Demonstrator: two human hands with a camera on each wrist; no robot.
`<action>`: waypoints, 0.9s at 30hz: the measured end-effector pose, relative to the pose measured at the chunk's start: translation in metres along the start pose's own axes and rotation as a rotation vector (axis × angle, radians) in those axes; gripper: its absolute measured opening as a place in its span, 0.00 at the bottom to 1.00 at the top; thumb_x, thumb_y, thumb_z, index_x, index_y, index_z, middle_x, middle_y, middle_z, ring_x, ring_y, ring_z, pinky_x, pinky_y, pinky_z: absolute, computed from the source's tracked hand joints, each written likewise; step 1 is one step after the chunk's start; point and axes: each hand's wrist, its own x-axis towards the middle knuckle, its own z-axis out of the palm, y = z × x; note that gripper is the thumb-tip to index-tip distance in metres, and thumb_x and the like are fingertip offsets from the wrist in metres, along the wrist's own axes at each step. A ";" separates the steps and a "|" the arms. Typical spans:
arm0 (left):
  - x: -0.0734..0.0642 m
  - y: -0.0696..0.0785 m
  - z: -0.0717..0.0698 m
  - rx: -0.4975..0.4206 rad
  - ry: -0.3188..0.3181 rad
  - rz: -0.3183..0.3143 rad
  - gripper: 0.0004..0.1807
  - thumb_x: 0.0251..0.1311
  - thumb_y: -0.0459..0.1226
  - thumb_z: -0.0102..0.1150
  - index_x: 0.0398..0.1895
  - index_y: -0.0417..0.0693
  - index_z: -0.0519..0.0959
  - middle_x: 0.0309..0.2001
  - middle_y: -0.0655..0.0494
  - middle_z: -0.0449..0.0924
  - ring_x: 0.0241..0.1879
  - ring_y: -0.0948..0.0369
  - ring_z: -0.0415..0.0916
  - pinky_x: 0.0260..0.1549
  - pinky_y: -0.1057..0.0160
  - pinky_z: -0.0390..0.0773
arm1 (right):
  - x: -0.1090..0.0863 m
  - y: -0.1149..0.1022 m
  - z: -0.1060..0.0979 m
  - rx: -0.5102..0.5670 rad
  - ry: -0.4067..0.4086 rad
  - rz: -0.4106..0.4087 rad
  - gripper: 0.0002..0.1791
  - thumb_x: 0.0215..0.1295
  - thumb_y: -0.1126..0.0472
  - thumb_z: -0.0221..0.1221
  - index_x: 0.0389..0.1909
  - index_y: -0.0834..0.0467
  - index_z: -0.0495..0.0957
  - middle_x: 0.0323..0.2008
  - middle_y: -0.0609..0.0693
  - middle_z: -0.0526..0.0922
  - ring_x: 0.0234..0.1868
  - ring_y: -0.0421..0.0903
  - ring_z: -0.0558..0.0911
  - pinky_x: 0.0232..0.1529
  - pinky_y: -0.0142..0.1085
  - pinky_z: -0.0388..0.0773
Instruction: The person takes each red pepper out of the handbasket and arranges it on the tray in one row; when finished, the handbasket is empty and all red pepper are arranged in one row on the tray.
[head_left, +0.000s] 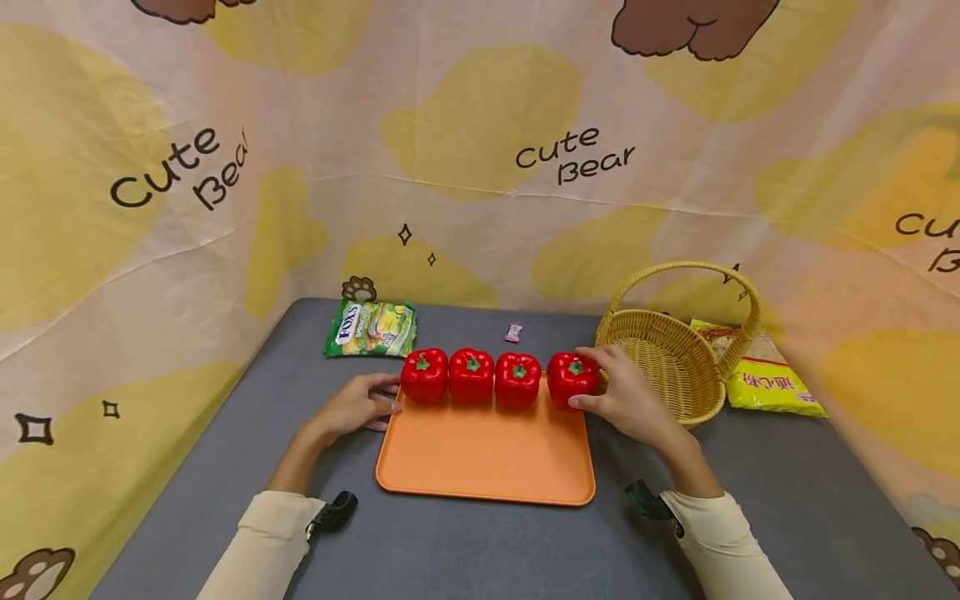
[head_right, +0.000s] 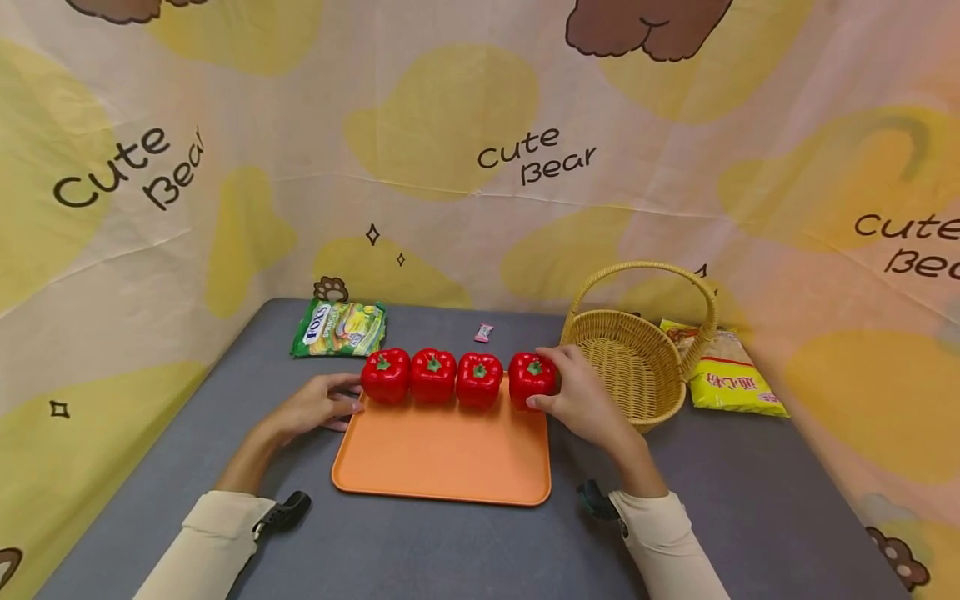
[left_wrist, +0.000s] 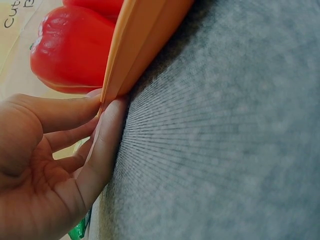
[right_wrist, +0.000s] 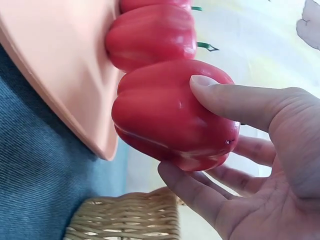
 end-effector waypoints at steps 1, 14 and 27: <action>-0.001 0.000 0.000 0.000 -0.004 0.004 0.32 0.72 0.30 0.61 0.76 0.30 0.66 0.67 0.32 0.73 0.52 0.54 0.85 0.42 0.58 0.91 | 0.000 0.000 0.002 -0.003 -0.002 0.007 0.41 0.57 0.59 0.79 0.70 0.65 0.74 0.62 0.66 0.75 0.61 0.65 0.76 0.61 0.64 0.79; 0.000 0.000 -0.001 -0.007 -0.013 0.013 0.32 0.72 0.31 0.61 0.76 0.29 0.65 0.67 0.32 0.72 0.52 0.54 0.84 0.42 0.57 0.91 | 0.003 0.005 0.021 -0.025 0.001 0.009 0.41 0.58 0.60 0.78 0.71 0.66 0.73 0.60 0.66 0.74 0.60 0.64 0.76 0.61 0.62 0.80; 0.000 0.000 -0.001 -0.002 -0.009 0.008 0.32 0.72 0.30 0.60 0.76 0.30 0.66 0.67 0.32 0.72 0.52 0.53 0.84 0.43 0.57 0.91 | 0.002 0.004 0.021 0.003 -0.034 0.025 0.43 0.58 0.62 0.77 0.74 0.63 0.70 0.64 0.65 0.72 0.56 0.61 0.78 0.58 0.58 0.83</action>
